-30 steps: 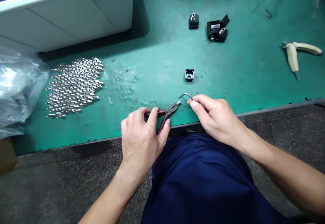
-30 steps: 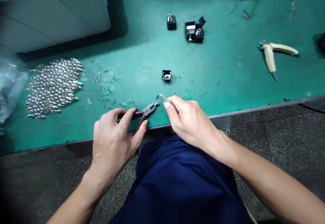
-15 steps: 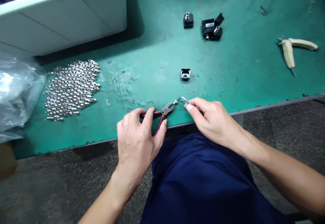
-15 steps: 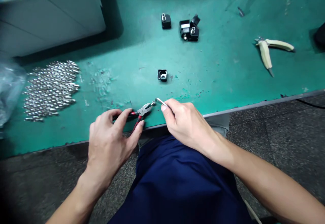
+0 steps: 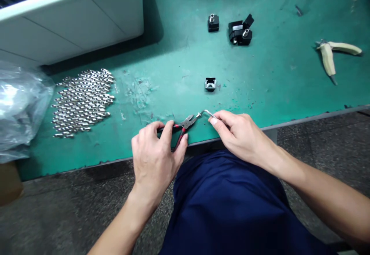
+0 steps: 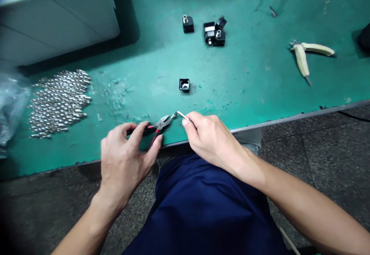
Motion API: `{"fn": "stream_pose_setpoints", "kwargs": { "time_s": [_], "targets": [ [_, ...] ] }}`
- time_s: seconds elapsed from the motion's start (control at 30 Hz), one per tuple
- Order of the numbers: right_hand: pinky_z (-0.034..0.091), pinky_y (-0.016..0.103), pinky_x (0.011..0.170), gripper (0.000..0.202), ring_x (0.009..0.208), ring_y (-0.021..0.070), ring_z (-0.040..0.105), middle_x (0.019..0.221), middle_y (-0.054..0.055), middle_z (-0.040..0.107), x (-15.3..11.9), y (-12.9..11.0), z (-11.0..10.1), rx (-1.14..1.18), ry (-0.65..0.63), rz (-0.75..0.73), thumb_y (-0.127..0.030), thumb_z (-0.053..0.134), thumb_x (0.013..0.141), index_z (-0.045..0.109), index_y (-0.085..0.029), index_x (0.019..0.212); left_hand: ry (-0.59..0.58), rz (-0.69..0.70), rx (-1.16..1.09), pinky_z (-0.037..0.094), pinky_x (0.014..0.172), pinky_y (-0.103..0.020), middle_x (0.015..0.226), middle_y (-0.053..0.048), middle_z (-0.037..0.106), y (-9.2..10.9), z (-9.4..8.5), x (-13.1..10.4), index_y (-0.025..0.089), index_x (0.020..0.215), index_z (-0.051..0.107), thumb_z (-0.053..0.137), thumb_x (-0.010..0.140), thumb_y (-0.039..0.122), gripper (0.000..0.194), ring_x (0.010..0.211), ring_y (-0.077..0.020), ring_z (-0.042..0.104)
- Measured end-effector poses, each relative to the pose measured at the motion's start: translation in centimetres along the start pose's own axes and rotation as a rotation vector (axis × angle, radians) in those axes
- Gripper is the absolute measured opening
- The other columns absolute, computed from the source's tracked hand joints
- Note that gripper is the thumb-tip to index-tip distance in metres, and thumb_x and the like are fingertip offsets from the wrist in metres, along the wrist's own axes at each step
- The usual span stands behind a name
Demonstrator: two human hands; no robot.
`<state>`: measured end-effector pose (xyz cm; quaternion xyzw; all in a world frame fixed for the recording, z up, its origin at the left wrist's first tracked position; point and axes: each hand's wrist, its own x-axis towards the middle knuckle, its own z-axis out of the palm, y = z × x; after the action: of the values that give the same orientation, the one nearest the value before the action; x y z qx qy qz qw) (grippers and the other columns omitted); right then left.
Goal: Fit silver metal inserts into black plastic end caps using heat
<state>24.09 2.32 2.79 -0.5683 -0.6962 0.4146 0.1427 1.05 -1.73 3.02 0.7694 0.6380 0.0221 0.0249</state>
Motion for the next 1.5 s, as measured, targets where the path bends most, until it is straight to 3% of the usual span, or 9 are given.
{"fn": "stream_pose_setpoints", "kwargs": {
  "time_s": [0.2, 0.43, 0.63, 0.8, 1.0, 1.2, 1.37, 1.5],
  "targets": [
    [0.035, 0.030, 0.064, 0.028, 0.063, 0.0144, 0.058, 0.072, 0.000, 0.065, 0.2, -0.1, -0.2, 0.009, -0.030, 0.003, -0.033, 0.044, 0.107, 0.069, -0.020, 0.102, -0.010, -0.002, -0.029, 0.043, 0.087, -0.044, 0.119, -0.018, 0.061, 0.3, 0.4, 0.3, 0.016, 0.132, 0.062, 0.059, 0.095, 0.045, 0.046, 0.110, -0.0334, 0.057],
    [0.034, 0.029, 0.062, 0.030, 0.062, 0.0127, 0.053, 0.069, -0.002, 0.060, 0.2, -0.4, -0.4, 0.067, -0.033, -0.008, -0.032, 0.045, 0.107, 0.069, -0.019, 0.095, -0.021, 0.064, -0.072, 0.049, 0.079, -0.037, 0.109, -0.014, 0.063, 0.7, 1.1, 0.7, 0.016, 0.129, 0.061, 0.055, 0.098, 0.044, 0.042, 0.094, -0.0260, 0.061],
    [0.038, 0.027, 0.063, 0.031, 0.068, 0.0131, 0.054, 0.080, 0.001, 0.066, 0.0, 0.2, -1.4, 0.167, 0.221, 0.020, -0.038, 0.049, 0.106, 0.072, -0.017, 0.105, 0.021, 0.070, -0.265, 0.054, 0.082, -0.034, 0.111, -0.012, 0.066, 0.7, 1.1, 0.6, 0.018, 0.125, 0.060, 0.059, 0.097, 0.038, 0.034, 0.095, -0.0228, 0.065],
    [0.030, 0.025, 0.051, 0.029, 0.056, 0.0098, 0.039, 0.068, -0.003, 0.055, -0.1, 0.5, -2.0, 0.271, 0.202, 0.101, -0.040, 0.056, 0.102, 0.073, -0.017, 0.101, 0.011, 0.002, -0.504, 0.054, 0.087, -0.031, 0.100, -0.008, 0.071, 1.2, 0.3, 0.6, 0.017, 0.118, 0.063, 0.062, 0.096, 0.030, 0.026, 0.091, -0.0191, 0.068],
    [0.039, 0.023, 0.054, 0.020, 0.061, 0.0105, 0.054, 0.074, -0.001, 0.065, 0.4, -0.2, -1.1, 0.491, 0.192, 0.120, -0.033, 0.065, 0.096, 0.074, -0.016, 0.102, -0.023, -0.145, -0.668, 0.054, 0.080, -0.029, 0.099, -0.007, 0.074, 2.1, -0.4, 0.3, 0.018, 0.118, 0.068, 0.064, 0.094, 0.033, 0.029, 0.086, -0.0182, 0.069],
    [0.044, 0.022, 0.056, 0.017, 0.064, 0.0114, 0.060, 0.079, 0.000, 0.071, 0.9, -1.2, -1.0, 0.551, 0.185, 0.102, -0.029, 0.067, 0.095, 0.074, -0.016, 0.102, -0.168, -0.303, -0.906, 0.053, 0.077, -0.028, 0.099, -0.005, 0.076, 2.6, -0.9, 0.2, 0.020, 0.112, 0.073, 0.064, 0.095, 0.038, 0.026, 0.085, -0.0175, 0.068],
    [0.045, 0.023, 0.055, 0.017, 0.064, 0.0120, 0.060, 0.079, 0.000, 0.071, 0.8, -1.5, -1.1, 0.543, 0.163, 0.104, -0.029, 0.066, 0.095, 0.074, -0.017, 0.103, -0.339, -0.462, -1.156, 0.047, 0.063, -0.027, 0.084, -0.003, 0.072, 2.6, -0.9, 0.1, 0.019, 0.112, 0.073, 0.061, 0.096, 0.046, 0.033, 0.066, -0.0137, 0.056],
    [0.046, 0.023, 0.056, 0.016, 0.065, 0.0124, 0.061, 0.079, 0.000, 0.071, 0.7, -1.4, -1.1, 0.535, 0.168, 0.080, -0.028, 0.065, 0.095, 0.074, -0.017, 0.101, -0.433, -0.515, -1.283, 0.046, 0.063, -0.026, 0.087, -0.004, 0.071, 2.5, -1.0, 0.1, 0.019, 0.108, 0.073, 0.061, 0.096, 0.048, 0.034, 0.068, -0.0132, 0.053]
  ]
}}
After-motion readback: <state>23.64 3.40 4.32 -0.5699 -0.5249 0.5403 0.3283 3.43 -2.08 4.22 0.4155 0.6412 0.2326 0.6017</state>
